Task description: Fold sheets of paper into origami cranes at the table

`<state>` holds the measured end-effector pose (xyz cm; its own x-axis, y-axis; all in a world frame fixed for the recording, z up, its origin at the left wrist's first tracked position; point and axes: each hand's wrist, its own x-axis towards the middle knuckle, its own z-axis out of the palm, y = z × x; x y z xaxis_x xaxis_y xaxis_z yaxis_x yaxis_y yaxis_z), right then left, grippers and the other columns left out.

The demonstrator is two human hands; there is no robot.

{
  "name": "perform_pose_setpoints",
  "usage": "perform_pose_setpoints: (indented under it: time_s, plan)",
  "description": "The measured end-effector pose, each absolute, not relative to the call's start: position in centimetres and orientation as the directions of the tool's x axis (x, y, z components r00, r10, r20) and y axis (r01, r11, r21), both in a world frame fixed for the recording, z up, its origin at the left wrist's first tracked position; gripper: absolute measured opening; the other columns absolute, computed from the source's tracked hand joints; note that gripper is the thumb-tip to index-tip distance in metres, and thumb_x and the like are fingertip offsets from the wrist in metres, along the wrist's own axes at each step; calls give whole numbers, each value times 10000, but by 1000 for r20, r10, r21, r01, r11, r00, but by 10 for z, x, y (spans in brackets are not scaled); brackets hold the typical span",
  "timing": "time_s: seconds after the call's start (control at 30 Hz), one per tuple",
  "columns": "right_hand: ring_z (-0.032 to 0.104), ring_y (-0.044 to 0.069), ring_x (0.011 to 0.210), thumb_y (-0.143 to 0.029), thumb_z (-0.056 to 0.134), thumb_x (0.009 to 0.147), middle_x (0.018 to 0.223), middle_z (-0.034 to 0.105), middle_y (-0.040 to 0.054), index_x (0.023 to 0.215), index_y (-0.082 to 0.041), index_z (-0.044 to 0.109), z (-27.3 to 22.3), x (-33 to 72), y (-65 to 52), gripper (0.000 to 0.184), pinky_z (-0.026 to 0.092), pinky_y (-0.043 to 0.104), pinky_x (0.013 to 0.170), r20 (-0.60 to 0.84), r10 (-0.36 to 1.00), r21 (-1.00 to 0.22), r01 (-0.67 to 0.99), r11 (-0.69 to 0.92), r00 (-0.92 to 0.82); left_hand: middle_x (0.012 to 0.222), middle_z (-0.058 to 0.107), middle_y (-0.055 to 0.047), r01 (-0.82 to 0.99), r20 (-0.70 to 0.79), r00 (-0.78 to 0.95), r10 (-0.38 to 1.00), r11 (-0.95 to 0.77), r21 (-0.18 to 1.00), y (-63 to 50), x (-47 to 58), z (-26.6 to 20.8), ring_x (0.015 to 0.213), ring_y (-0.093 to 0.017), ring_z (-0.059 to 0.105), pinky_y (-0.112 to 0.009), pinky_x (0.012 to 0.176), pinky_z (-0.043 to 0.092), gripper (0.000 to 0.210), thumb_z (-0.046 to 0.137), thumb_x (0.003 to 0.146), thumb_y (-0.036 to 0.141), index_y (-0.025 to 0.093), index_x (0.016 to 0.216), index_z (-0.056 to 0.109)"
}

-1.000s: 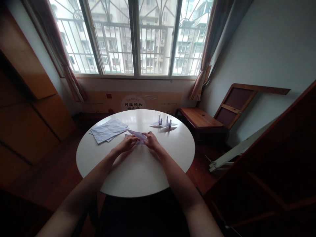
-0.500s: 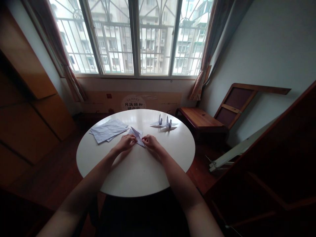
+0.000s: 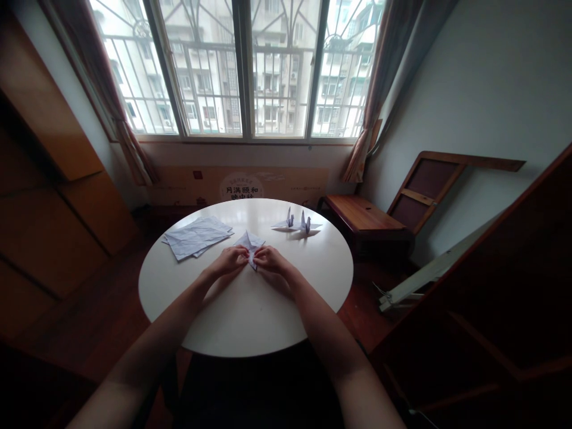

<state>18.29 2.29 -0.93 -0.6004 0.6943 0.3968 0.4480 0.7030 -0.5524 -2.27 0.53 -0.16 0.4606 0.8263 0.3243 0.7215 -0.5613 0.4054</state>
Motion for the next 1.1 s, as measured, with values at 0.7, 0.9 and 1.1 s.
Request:
perform_pose_setpoints:
  time_s: [0.7, 0.9, 1.1]
  plan:
    - [614, 202, 956, -191, 598, 836, 1029, 692, 69, 946, -230, 772, -25, 192, 40, 209, 457, 328, 909, 334, 848, -469, 707, 528, -411, 960, 659, -33, 473, 298, 618, 727, -647, 598, 14, -24, -11, 904, -205, 609, -319, 863, 467, 281, 734, 734, 375, 192, 940, 675]
    - [535, 253, 1117, -278, 592, 862, 1174, 646, 51, 1043, -291, 747, -19, 193, 34, 239, 373, 396, 1004, 265, 908, -420, 808, 412, -325, 1098, 630, -63, 485, 297, 617, 729, -649, 586, 17, -24, -15, 1018, -226, 597, -340, 943, 452, 399, 750, 727, 391, 206, 1071, 667]
    - [531, 253, 1118, -283, 580, 870, 1189, 635, 54, 1056, -291, 741, -9, 192, 26, 246, 363, 401, 1000, 232, 920, -424, 819, 387, -315, 1324, 553, -136, 622, 215, 586, 781, -604, 498, 18, -28, -17, 1238, -301, 496, -422, 1086, 327, 675, 752, 694, 521, 193, 1263, 595]
